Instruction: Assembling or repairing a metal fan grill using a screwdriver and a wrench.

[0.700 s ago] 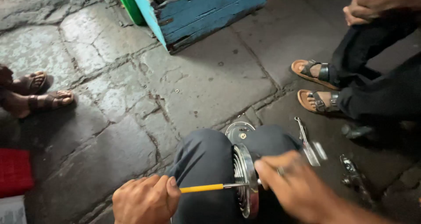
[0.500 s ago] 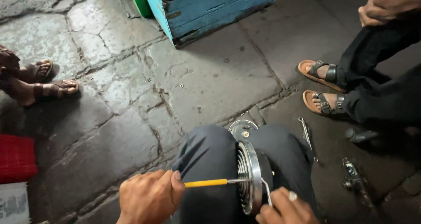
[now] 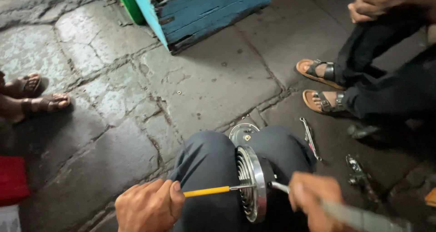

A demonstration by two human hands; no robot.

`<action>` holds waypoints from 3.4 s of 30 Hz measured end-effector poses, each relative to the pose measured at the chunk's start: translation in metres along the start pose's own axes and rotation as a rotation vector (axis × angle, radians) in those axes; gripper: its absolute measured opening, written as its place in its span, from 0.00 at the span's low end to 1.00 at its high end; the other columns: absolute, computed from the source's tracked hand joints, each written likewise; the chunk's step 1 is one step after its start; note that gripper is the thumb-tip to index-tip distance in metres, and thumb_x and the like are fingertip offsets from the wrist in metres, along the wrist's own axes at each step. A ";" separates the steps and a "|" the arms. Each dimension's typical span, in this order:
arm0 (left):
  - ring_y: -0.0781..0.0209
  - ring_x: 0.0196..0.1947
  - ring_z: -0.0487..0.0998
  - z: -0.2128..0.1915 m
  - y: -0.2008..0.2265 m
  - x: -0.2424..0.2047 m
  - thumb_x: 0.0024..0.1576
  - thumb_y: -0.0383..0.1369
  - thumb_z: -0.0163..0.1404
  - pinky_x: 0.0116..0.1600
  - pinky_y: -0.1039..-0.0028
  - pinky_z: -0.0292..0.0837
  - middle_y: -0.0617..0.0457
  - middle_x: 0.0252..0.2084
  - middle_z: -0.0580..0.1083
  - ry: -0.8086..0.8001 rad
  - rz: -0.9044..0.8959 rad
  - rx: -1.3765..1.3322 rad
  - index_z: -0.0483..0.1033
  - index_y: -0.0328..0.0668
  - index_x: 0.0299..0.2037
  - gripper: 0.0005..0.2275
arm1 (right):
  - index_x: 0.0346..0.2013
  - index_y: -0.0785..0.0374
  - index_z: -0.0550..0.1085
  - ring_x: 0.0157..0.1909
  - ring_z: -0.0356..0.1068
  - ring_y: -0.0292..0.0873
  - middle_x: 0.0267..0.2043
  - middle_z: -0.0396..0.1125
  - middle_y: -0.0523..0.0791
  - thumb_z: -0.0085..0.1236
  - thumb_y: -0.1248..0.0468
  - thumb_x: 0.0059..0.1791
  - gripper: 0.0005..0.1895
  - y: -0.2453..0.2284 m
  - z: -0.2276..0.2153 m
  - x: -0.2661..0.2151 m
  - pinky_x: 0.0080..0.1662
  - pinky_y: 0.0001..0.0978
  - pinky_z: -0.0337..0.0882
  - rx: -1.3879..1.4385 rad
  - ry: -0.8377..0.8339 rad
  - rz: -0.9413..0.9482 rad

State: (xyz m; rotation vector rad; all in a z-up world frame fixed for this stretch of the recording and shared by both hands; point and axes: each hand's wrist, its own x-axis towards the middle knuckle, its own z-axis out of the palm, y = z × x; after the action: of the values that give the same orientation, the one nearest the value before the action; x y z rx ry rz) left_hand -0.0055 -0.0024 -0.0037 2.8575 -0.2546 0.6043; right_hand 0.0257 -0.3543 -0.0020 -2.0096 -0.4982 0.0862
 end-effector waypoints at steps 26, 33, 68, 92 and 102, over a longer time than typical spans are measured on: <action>0.50 0.13 0.74 0.006 -0.023 0.009 0.53 0.37 0.49 0.21 0.59 0.68 0.53 0.12 0.70 -0.042 -0.016 0.073 0.69 0.47 0.13 0.15 | 0.14 0.65 0.66 0.10 0.52 0.35 0.13 0.59 0.45 0.49 0.55 0.51 0.24 -0.020 0.014 0.140 0.15 0.28 0.51 0.428 -0.514 0.891; 0.45 0.15 0.77 0.017 -0.023 0.006 0.54 0.40 0.46 0.22 0.55 0.70 0.53 0.16 0.76 -0.234 -0.124 -0.008 0.74 0.50 0.16 0.14 | 0.13 0.64 0.68 0.19 0.65 0.40 0.14 0.63 0.46 0.45 0.55 0.55 0.27 -0.019 0.023 0.097 0.27 0.31 0.62 -0.033 -0.338 0.114; 0.51 0.12 0.76 0.024 -0.021 -0.009 0.54 0.38 0.48 0.18 0.58 0.68 0.55 0.15 0.74 -0.139 -0.094 -0.013 0.74 0.50 0.17 0.13 | 0.16 0.62 0.66 0.15 0.55 0.38 0.15 0.60 0.45 0.49 0.58 0.50 0.19 -0.021 0.010 0.129 0.18 0.29 0.51 0.221 -0.515 0.670; 0.48 0.14 0.76 0.017 -0.015 -0.009 0.54 0.38 0.47 0.20 0.56 0.68 0.54 0.14 0.73 -0.078 -0.096 0.000 0.71 0.49 0.13 0.16 | 0.11 0.65 0.66 0.11 0.57 0.39 0.11 0.58 0.46 0.49 0.59 0.49 0.23 0.007 0.001 0.070 0.17 0.33 0.57 0.441 -0.254 0.517; 0.47 0.12 0.73 0.016 -0.016 -0.005 0.55 0.38 0.46 0.20 0.56 0.66 0.55 0.13 0.73 -0.056 -0.063 0.053 0.72 0.48 0.13 0.16 | 0.16 0.61 0.64 0.08 0.50 0.36 0.13 0.55 0.44 0.50 0.56 0.48 0.18 0.001 0.013 0.145 0.12 0.27 0.48 0.502 -0.649 1.054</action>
State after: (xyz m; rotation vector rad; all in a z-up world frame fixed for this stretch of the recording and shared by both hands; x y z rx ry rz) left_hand -0.0008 0.0101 -0.0225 2.9238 -0.1590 0.5277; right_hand 0.1547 -0.2882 0.0130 -1.5066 0.2413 1.3851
